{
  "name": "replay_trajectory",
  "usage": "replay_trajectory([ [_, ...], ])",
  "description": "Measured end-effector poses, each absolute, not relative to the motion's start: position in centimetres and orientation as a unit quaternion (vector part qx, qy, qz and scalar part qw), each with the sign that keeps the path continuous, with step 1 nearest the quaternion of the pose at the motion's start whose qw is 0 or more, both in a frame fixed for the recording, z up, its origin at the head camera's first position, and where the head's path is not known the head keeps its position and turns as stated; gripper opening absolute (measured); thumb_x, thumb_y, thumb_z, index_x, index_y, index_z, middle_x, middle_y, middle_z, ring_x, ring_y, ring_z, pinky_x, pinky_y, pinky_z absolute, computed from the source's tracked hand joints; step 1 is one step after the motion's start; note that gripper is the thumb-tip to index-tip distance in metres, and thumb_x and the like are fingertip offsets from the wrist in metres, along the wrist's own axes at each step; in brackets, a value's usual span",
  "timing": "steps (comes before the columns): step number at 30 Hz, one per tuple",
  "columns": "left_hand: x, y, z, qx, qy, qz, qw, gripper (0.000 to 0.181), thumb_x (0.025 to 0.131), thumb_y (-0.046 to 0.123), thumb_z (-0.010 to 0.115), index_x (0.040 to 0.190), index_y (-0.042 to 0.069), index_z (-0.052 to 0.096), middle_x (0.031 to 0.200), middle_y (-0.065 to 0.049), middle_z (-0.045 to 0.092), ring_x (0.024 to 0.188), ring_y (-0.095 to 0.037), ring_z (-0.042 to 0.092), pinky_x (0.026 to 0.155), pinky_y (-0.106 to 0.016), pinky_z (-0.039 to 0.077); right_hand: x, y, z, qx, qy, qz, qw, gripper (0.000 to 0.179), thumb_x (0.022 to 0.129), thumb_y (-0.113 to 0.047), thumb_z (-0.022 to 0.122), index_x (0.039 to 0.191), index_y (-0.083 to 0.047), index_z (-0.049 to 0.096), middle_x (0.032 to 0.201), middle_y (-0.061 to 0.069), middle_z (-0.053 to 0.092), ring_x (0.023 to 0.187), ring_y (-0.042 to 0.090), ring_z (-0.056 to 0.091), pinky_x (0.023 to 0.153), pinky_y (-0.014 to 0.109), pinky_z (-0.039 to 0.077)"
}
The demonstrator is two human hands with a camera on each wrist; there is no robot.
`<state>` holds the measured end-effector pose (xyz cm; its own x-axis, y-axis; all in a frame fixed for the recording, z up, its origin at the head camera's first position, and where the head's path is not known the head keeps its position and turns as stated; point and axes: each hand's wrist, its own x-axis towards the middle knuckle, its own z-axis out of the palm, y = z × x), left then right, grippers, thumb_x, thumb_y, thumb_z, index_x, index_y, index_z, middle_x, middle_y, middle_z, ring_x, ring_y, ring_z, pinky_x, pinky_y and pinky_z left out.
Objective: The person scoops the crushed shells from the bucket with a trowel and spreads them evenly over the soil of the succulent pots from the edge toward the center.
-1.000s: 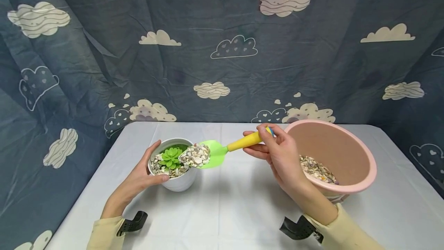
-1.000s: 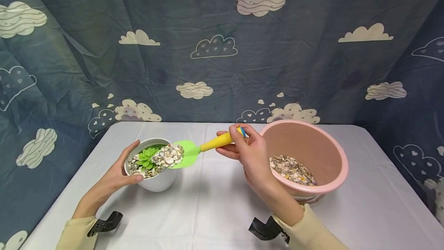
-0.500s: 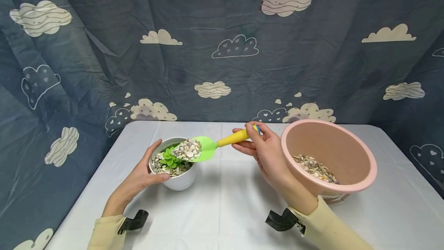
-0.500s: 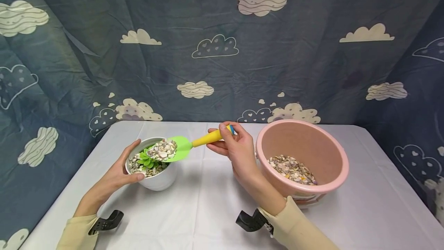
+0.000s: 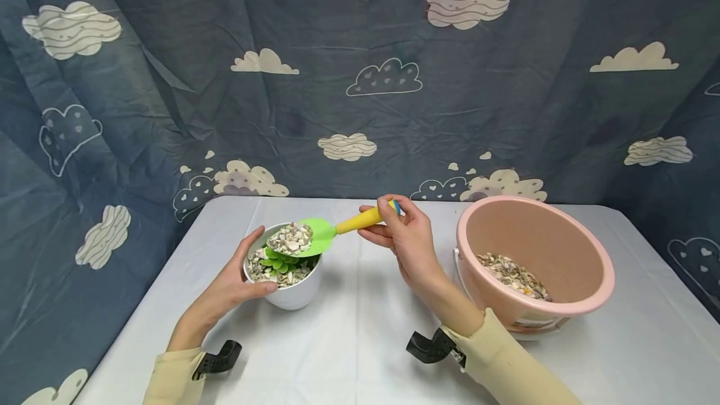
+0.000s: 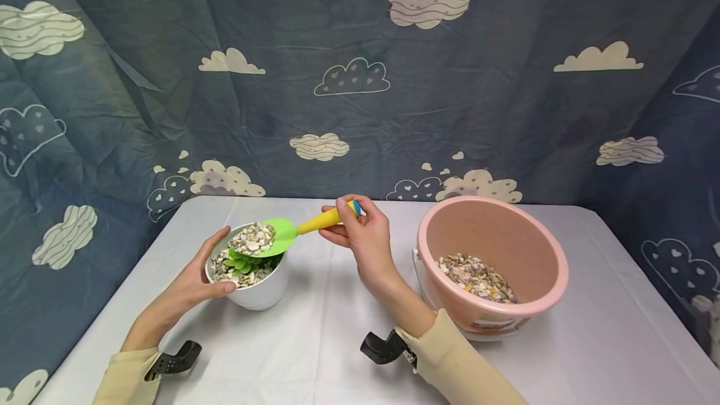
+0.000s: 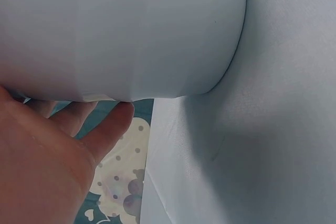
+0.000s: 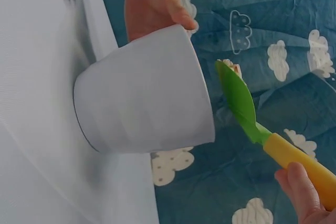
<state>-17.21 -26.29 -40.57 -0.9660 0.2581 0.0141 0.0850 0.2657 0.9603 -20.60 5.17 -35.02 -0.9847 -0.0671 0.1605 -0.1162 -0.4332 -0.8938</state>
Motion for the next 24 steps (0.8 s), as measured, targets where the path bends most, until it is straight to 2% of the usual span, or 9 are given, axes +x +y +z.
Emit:
replay_trajectory([
  [7, -17.2, -26.4, -40.5, 0.108, 0.789, 0.6, 0.074, 0.101, 0.08, 0.016, 0.079, 0.158, 0.026, 0.016, 0.157, -0.017, 0.017, 0.138, -0.037, 0.027, 0.106, -0.05, 0.029, -21.4, 4.0, -35.6, 0.088, -0.549, 0.831, 0.02, 0.023, 0.098, -0.017, 0.063, 0.106, 0.003, 0.056, 0.106, 0.026, 0.068, 0.083, 0.034, 0.072, 0.075, 0.045, 0.056],
  [16, -17.4, -26.5, -40.4, 0.12, 0.771, 0.62, 0.08, 0.104, 0.078, 0.013, 0.08, 0.158, 0.022, 0.015, 0.156, -0.017, 0.019, 0.136, -0.039, 0.03, 0.097, -0.025, 0.039, -22.0, 3.8, -36.0, 0.131, -0.589, 0.796, 0.046, 0.028, 0.097, -0.021, 0.064, 0.109, 0.004, 0.056, 0.105, 0.026, 0.068, 0.085, 0.033, 0.071, 0.075, 0.042, 0.056],
  [24, -17.6, -26.8, -40.5, 0.126, 0.765, 0.626, 0.084, 0.106, 0.077, 0.013, 0.082, 0.158, 0.023, 0.015, 0.157, -0.016, 0.016, 0.137, -0.039, 0.027, 0.097, -0.022, 0.038, -22.2, 4.0, -35.7, 0.152, -0.617, 0.771, 0.039, 0.029, 0.097, -0.018, 0.064, 0.112, 0.005, 0.056, 0.103, 0.025, 0.068, 0.087, 0.033, 0.071, 0.076, 0.041, 0.056],
])
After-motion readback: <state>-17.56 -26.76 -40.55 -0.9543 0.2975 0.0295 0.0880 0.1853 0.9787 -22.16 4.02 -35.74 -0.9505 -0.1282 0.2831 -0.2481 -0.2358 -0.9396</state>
